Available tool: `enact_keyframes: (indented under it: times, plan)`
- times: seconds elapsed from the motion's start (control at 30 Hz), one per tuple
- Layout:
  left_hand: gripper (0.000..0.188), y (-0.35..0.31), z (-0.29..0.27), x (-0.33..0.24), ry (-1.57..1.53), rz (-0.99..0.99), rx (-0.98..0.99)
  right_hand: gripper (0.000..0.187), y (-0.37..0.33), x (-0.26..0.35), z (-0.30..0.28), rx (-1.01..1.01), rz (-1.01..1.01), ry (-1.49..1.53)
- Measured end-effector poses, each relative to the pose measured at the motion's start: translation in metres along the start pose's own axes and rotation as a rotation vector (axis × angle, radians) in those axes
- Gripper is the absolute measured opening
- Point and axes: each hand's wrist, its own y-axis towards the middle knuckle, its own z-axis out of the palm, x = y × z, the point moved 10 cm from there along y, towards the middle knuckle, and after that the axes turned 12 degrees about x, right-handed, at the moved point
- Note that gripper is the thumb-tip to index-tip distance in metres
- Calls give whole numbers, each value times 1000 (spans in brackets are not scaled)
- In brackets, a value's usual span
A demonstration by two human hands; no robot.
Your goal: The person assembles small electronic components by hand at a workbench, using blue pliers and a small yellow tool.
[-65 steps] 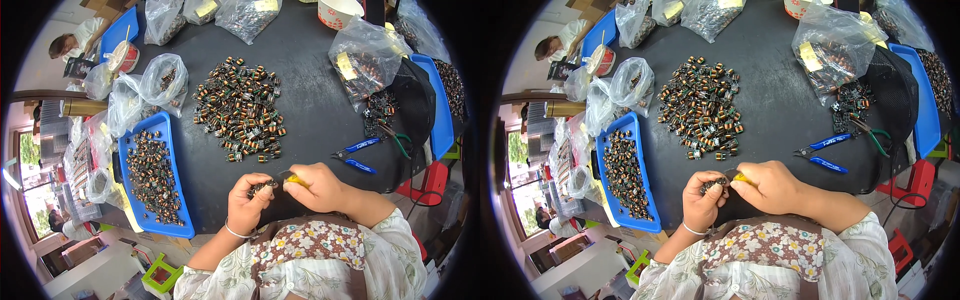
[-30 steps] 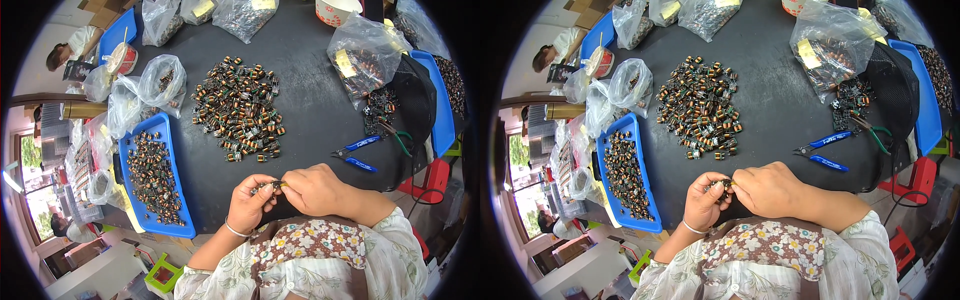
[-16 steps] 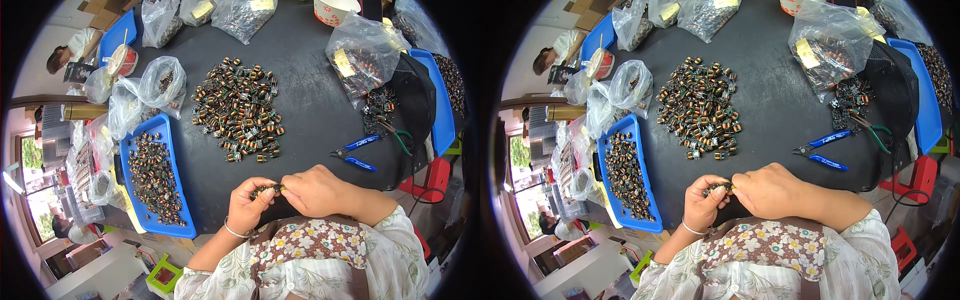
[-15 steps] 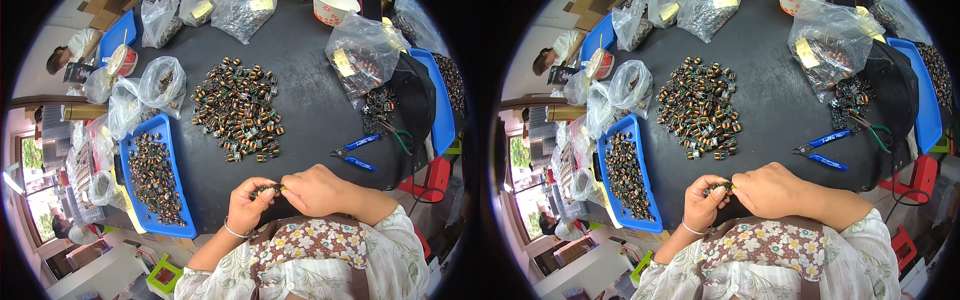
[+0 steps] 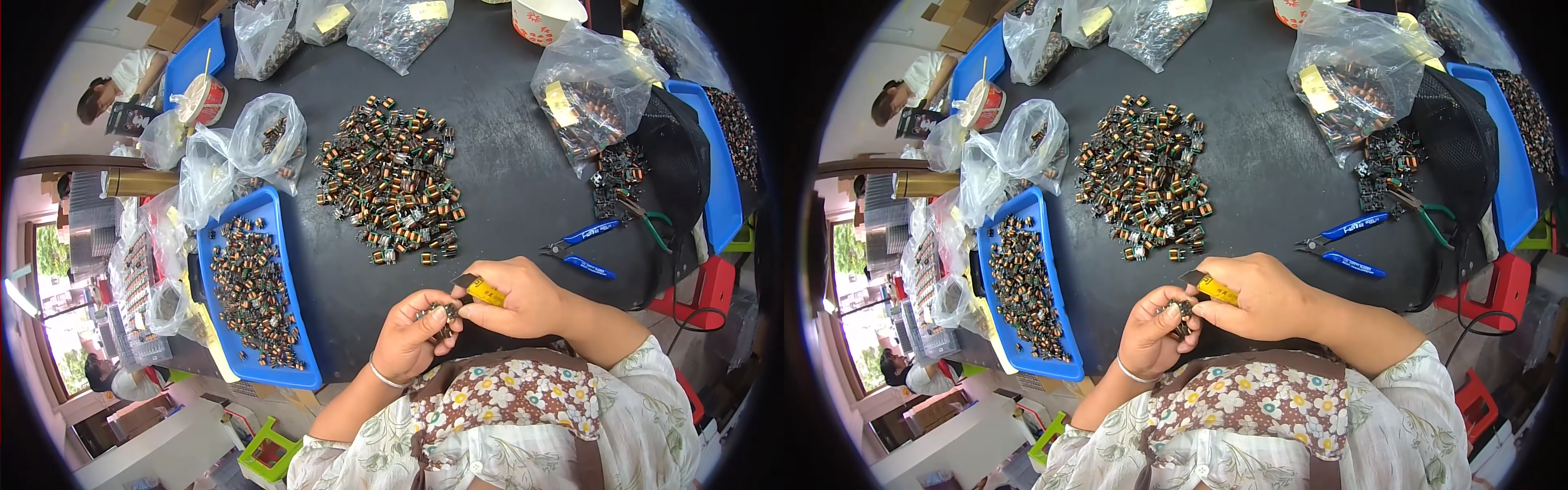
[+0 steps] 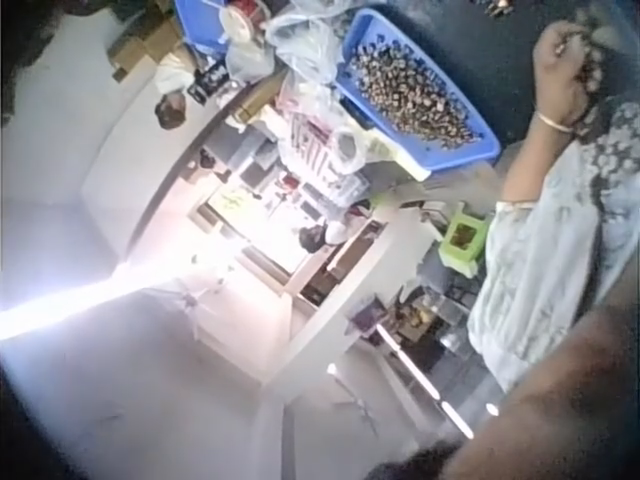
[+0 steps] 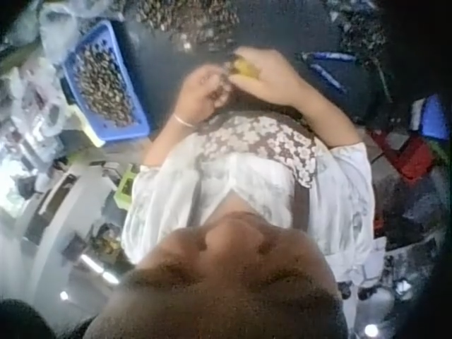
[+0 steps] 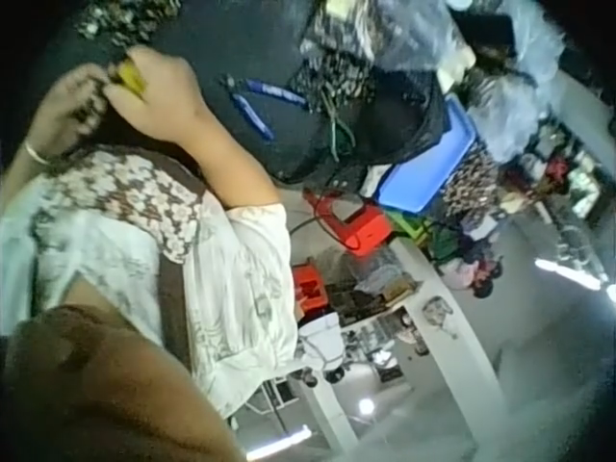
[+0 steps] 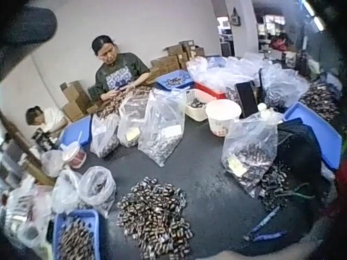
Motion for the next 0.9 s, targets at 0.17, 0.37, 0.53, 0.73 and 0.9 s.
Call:
enact_keyframes:
  times: [0.17,0.37,0.53,0.73,0.9]
  plan:
    - [17,1,-5,-2,26,30,-79,23,3,-8,4,97,158,67]
    - [16,-1,-6,-10,167,101,-96,24,1,-3,2,-14,-14,-14]
    - [18,1,4,8,-73,-71,41,21,4,-6,6,54,17,100]
    - [19,0,-5,2,-54,5,23,15,3,0,1,-34,-8,-75]
    - [20,-1,-13,-5,-7,53,-82,14,1,4,7,-5,34,-246]
